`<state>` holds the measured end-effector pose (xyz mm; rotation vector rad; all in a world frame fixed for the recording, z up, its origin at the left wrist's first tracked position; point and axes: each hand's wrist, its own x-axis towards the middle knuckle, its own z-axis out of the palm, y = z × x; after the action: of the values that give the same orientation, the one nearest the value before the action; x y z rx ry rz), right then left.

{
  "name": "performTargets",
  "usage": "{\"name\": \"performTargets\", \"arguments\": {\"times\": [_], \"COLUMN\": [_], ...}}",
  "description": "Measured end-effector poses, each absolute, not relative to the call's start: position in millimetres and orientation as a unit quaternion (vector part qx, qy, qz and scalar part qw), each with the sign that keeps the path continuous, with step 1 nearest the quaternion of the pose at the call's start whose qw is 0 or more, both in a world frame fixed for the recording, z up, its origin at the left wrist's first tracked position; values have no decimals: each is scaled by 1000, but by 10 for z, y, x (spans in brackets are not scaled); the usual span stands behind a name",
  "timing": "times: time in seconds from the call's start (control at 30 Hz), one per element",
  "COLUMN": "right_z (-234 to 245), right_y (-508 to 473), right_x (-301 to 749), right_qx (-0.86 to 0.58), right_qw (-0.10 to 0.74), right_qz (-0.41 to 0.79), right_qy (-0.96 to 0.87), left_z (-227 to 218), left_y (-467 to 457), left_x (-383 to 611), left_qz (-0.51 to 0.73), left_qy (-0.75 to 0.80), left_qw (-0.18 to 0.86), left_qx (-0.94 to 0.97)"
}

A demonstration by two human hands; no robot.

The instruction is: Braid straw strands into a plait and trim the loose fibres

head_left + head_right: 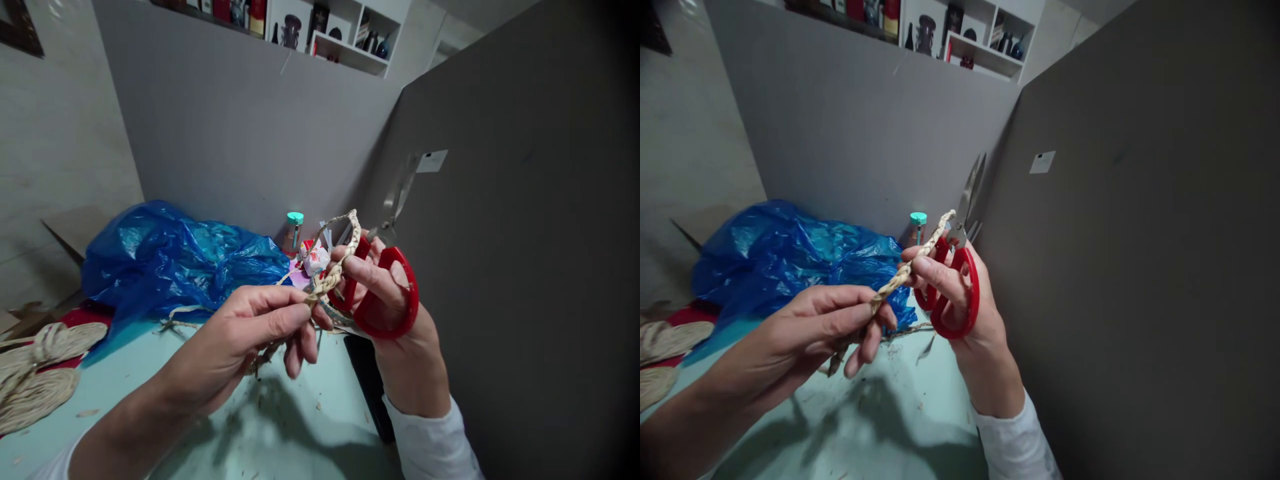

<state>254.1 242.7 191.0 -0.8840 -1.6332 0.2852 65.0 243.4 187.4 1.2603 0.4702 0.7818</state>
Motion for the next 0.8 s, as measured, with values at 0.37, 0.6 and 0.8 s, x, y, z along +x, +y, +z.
{"name": "performTargets", "arguments": {"times": [0.37, 0.6, 0.8], "right_z": [1979, 1969, 1973], "right_y": [2333, 2310, 2333], "right_x": [2485, 2348, 2416], "right_qx": [-312, -287, -336], "right_qw": [622, 632, 632], "right_qz": [356, 399, 361], "right_qy": [-623, -599, -598], "left_z": [1900, 1867, 1875], "left_y": [2273, 2254, 2262], "left_x": [672, 692, 649], "left_qz": [518, 546, 475], "left_qy": [337, 334, 344], "left_qw": [412, 331, 425], "left_qx": [670, 694, 690]}}
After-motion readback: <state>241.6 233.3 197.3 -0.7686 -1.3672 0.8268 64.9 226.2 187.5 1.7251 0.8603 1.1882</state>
